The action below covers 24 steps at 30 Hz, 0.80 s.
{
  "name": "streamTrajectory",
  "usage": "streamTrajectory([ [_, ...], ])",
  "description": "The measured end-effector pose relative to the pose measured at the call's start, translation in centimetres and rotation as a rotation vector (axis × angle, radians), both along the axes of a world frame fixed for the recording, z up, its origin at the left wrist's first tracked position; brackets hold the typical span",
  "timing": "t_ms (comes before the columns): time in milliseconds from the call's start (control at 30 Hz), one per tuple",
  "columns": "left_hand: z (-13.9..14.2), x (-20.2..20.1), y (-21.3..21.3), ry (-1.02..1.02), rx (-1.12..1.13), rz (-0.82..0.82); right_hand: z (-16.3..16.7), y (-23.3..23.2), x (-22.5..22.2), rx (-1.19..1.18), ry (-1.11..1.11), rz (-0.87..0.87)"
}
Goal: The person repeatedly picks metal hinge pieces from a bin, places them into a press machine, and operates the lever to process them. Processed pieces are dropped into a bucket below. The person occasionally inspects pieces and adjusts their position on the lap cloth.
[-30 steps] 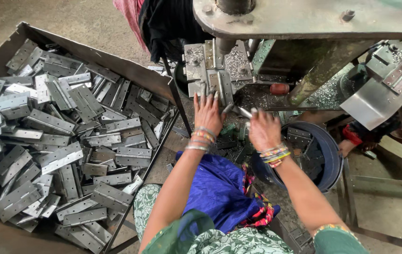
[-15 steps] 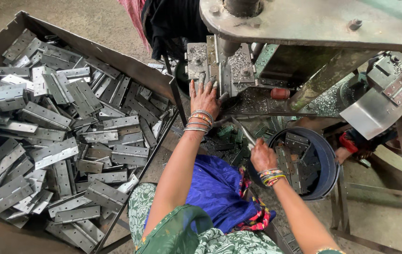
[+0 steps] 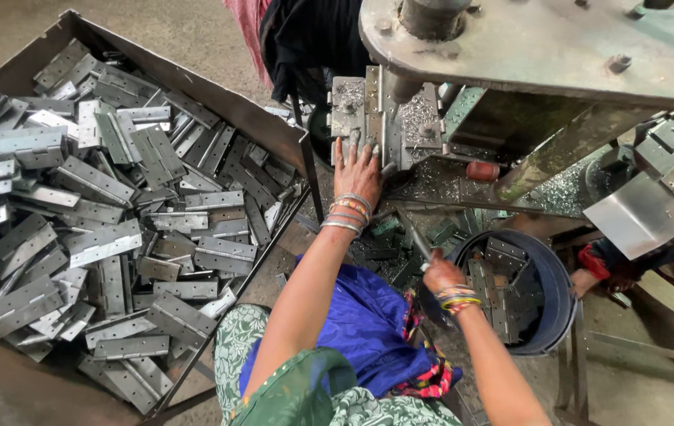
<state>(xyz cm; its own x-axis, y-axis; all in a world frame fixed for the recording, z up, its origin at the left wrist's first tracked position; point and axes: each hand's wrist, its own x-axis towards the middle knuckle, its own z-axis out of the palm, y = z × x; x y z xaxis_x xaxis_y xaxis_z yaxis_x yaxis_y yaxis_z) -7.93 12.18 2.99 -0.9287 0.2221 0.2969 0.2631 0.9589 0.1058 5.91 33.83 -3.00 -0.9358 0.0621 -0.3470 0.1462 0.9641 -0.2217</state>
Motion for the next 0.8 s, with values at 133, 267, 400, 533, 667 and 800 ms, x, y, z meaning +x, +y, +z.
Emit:
streamTrajectory([
  [133,0.1,-1.1,0.2,0.032,-0.001,0.048,2.1,1.9,1.1,0.065,0.225,0.099],
  [267,0.4,-2.1,0.7,0.015,-0.003,0.059,1.2,2.1,0.8,0.052,0.205,0.112],
  [400,0.9,-1.8,0.6,0.033,-0.005,0.053,-1.2,0.0,1.4,0.006,0.066,-0.013],
  [533,1.5,-0.6,0.5,0.043,-0.045,0.032,-0.8,-1.2,2.5,0.036,0.094,-0.068],
  [667,1.6,0.4,0.6,0.097,-0.069,0.033,0.6,0.6,2.1,-0.071,0.097,0.055],
  [800,0.9,0.6,1.6,0.221,-0.043,0.058,1.6,2.4,1.0,0.061,0.258,0.21],
])
